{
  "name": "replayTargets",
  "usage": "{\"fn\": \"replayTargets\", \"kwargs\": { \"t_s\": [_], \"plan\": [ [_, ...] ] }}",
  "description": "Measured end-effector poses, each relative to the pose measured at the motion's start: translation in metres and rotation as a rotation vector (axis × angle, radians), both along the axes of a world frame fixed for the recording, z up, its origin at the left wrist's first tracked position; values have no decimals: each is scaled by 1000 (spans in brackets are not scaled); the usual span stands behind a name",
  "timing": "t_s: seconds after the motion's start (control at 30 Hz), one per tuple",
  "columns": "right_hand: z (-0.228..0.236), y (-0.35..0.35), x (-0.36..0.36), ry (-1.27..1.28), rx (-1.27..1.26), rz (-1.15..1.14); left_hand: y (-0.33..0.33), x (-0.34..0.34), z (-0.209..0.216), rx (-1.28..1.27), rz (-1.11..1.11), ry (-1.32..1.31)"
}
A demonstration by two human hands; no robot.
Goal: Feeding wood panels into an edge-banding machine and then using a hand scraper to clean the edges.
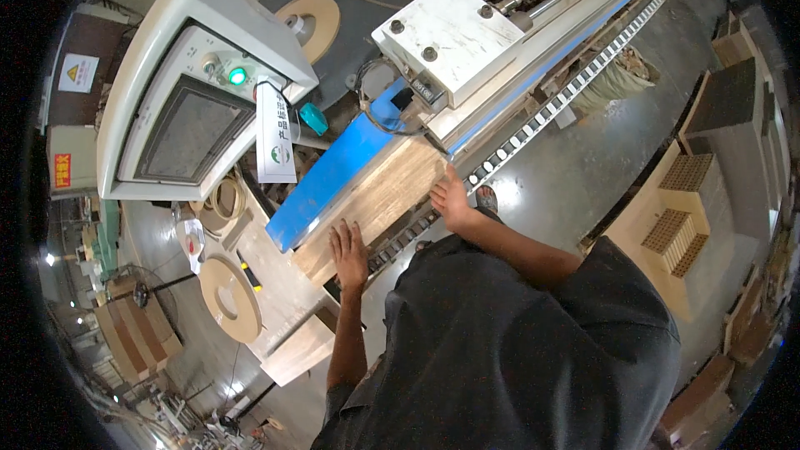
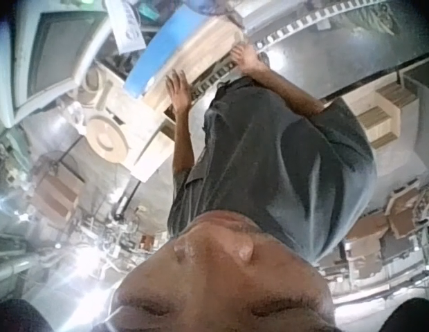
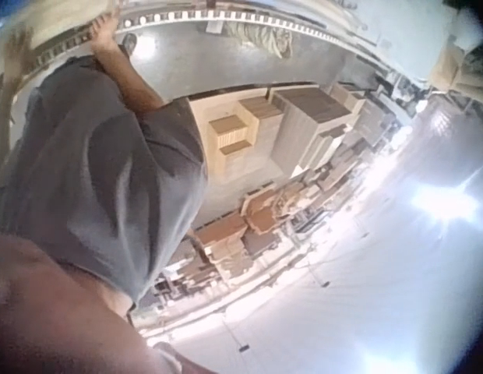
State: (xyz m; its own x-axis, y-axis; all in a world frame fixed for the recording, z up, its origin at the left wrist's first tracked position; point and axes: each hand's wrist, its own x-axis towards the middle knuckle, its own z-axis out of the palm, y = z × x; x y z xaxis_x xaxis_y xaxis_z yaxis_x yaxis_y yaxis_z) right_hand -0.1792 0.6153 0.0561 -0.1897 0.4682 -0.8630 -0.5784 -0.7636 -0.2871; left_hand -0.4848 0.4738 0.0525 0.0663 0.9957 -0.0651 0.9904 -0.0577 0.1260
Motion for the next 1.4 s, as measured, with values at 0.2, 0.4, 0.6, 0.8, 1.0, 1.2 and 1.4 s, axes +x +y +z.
{"fn": "replayTargets", "kwargs": {
  "t_s": [0.2,0.4,0.6,0.8,1.0,1.2,1.4],
  "plan": [
    [-12,23,38,-179,63,-63,30,48,-5,27,-24,-32],
    [-18,58,99,-104,105,-111,60,96,-13,129,-6,-82],
    [-3,63,147,-147,277,-214,81,103,5,74,20,-169],
    [10,22,203,-195,413,-345,53,61,-8,30,-162,19],
    [-11,-36,247,-298,314,-484,84,104,-13,69,-177,-15],
    [-29,-30,241,-270,225,-499,114,151,-12,105,-167,0],
    [-1,11,168,-234,396,-113,126,172,-9,124,44,-189]
  ]
}}
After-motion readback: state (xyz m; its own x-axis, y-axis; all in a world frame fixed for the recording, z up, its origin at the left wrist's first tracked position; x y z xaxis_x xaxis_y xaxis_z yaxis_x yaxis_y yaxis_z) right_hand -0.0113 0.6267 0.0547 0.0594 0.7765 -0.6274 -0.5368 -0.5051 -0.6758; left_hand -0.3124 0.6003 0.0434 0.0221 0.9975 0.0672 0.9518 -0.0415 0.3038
